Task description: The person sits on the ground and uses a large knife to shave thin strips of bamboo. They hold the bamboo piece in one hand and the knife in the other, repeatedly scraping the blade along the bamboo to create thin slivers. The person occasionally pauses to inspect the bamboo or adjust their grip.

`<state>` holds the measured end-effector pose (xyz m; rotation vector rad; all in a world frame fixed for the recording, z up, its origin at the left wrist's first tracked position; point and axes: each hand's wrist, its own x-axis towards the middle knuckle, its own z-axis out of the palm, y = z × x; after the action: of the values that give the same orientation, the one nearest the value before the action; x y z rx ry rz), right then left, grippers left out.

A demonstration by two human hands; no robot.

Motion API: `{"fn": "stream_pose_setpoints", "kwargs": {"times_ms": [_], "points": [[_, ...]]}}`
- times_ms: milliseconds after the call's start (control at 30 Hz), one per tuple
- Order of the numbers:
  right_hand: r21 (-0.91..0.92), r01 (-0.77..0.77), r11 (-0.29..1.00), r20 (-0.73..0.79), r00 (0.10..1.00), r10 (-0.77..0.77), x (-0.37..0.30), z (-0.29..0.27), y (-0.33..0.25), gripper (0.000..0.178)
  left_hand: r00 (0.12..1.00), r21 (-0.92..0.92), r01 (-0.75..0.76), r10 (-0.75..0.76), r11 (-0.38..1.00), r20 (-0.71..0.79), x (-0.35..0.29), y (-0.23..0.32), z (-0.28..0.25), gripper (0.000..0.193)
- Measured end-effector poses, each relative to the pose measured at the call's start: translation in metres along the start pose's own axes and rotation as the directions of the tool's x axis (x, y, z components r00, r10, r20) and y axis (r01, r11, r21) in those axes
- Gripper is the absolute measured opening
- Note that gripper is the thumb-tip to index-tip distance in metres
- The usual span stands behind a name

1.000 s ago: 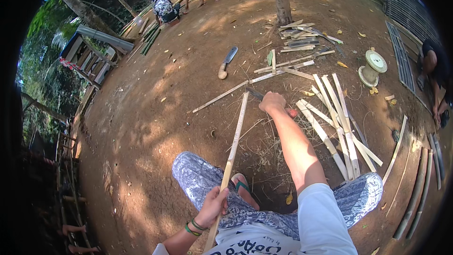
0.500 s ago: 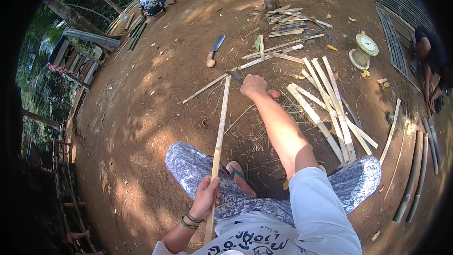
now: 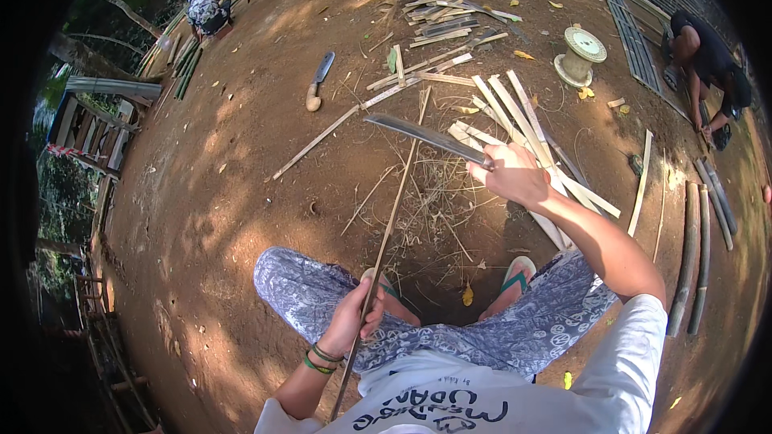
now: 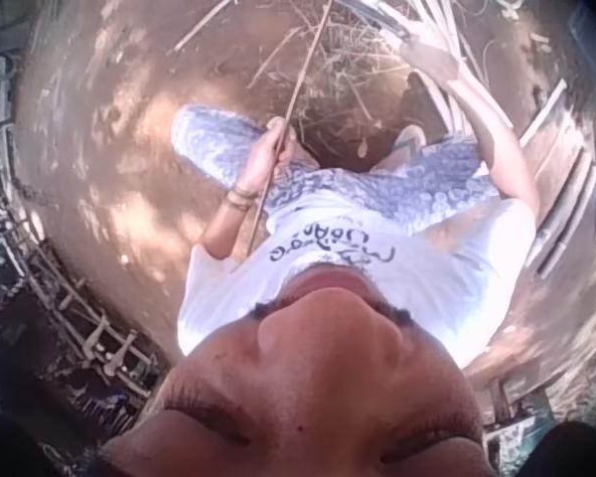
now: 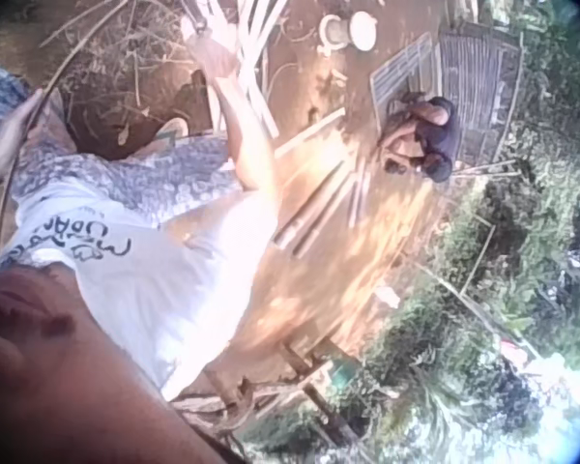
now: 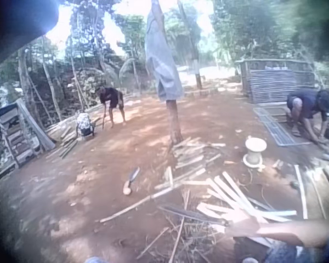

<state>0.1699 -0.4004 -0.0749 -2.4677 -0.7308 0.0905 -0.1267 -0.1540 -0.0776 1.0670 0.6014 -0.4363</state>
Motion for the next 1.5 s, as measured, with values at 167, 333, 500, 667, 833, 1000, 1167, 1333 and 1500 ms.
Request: {"fn": "stream_pose_setpoints", "kwargs": {"times_ms": [167,333,500,667,833,1000,1167,1333,1500], "points": [[-0.122,0.186,0.975,0.168,0.972,-0.165,-0.075,-0.005,-0.015,0.032,0.996,0.128,-0.018,0.006,0.992,0.092,0.024,0.009,0.033,0.046],[-0.101,0.247,0.964,0.194,0.955,-0.224,-0.104,0.007,-0.022,0.034,0.990,0.419,-0.142,0.140,0.897,0.036,0.032,0.007,0.061,0.043],[-0.080,0.227,0.971,0.194,0.959,-0.208,-0.111,0.005,-0.020,0.035,0.942,0.552,-0.283,0.337,0.784,0.003,0.037,-0.005,0.067,0.036],[-0.109,0.148,0.983,0.164,0.978,-0.129,-0.102,-0.002,-0.012,0.035,0.933,0.610,-0.280,0.359,0.741,-0.007,0.029,-0.005,0.065,0.038],[-0.173,0.205,0.963,0.119,0.975,-0.186,-0.100,0.000,-0.019,0.036,0.956,0.555,-0.226,0.293,0.801,-0.033,0.022,0.005,0.063,0.036],[-0.181,0.109,0.977,0.028,0.994,-0.105,-0.082,-0.007,-0.010,0.033,0.947,0.577,-0.256,0.321,0.775,-0.011,0.013,0.004,0.059,0.036],[-0.163,0.223,0.961,0.116,0.972,-0.205,-0.084,-0.008,-0.024,0.033,0.944,0.542,-0.273,0.331,0.795,-0.011,0.018,0.006,0.057,0.036],[-0.152,0.078,0.985,-0.048,0.995,-0.086,-0.063,-0.013,-0.008,0.034,0.941,0.566,-0.279,0.340,0.776,-0.002,0.006,0.009,0.053,0.035],[-0.150,0.053,0.987,0.002,0.999,-0.054,-0.062,-0.018,-0.016,0.031,0.937,0.580,-0.287,0.348,0.762,0.006,-0.003,0.010,0.051,0.033]]}}
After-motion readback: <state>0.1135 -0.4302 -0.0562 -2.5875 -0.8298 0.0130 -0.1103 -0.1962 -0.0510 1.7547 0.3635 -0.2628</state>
